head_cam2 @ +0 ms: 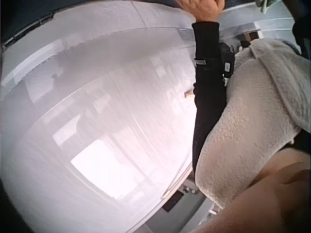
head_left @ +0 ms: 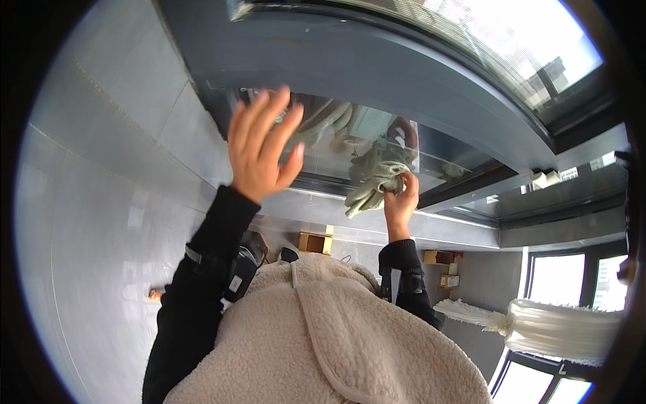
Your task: The person wipes the interior frame and glass of a large window using a light green cloth. They systematically clean the top, sides, and bottom sections of the frame and the glass pane.
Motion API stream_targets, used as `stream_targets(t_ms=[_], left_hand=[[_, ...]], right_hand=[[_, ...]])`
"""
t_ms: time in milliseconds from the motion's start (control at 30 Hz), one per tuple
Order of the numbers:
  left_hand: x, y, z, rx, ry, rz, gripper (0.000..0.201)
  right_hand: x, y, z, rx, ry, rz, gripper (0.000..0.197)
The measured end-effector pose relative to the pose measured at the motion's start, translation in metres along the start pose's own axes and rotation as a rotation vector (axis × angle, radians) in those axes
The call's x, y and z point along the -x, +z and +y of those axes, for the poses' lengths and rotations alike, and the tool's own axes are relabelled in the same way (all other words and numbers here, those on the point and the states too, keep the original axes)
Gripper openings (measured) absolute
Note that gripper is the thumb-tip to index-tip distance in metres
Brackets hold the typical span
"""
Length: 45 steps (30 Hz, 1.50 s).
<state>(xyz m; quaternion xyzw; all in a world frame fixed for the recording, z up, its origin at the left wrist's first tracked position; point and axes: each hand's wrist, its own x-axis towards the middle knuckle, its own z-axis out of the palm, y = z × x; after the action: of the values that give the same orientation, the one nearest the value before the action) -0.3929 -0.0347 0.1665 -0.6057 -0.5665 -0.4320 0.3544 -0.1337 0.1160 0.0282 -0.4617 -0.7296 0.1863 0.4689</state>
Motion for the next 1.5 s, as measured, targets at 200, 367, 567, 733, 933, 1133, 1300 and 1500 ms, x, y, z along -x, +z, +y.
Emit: stream_targets(t_ms=[200, 367, 567, 733, 933, 1133, 1300, 1500], left_hand=[[0.189, -0.053, 0.013, 0.320, -0.768, -0.843, 0.034], [0.268, -0.094, 0.038, 0.366, -1.072, -0.904, 0.034], [0.278, -0.119, 0.043, 0.310, -1.054, -0.873, 0.037], [0.280, -0.112, 0.028, 0.372, -1.035, -1.000, 0.045], [0.288, -0.034, 0.001, 0.400, -0.811, -1.046, 0.078], [0.286, 0.013, -0.011, 0.112, -0.729, -0.906, 0.090], [0.289, 0.026, -0.004, -0.059, -0.659, -0.741, 0.089], [0.293, 0.074, -0.003, -0.398, -0.694, -0.682, 0.075]], right_hand=[[0.020, 0.024, -0.007, -0.016, 0.043, -0.220, 0.043], [0.054, 0.083, -0.062, -0.258, 0.058, -0.499, 0.042], [0.109, 0.162, -0.091, -0.521, 0.228, -0.640, 0.049], [0.150, 0.177, -0.067, -0.091, 0.044, -0.965, 0.056], [0.182, 0.127, -0.025, -0.054, 0.188, -1.177, 0.049], [0.229, 0.015, 0.059, 0.079, 0.726, -0.798, 0.040], [0.335, -0.084, 0.118, 0.380, 0.950, -0.491, 0.032], [0.427, -0.144, 0.116, 0.322, 1.247, -0.586, 0.035]])
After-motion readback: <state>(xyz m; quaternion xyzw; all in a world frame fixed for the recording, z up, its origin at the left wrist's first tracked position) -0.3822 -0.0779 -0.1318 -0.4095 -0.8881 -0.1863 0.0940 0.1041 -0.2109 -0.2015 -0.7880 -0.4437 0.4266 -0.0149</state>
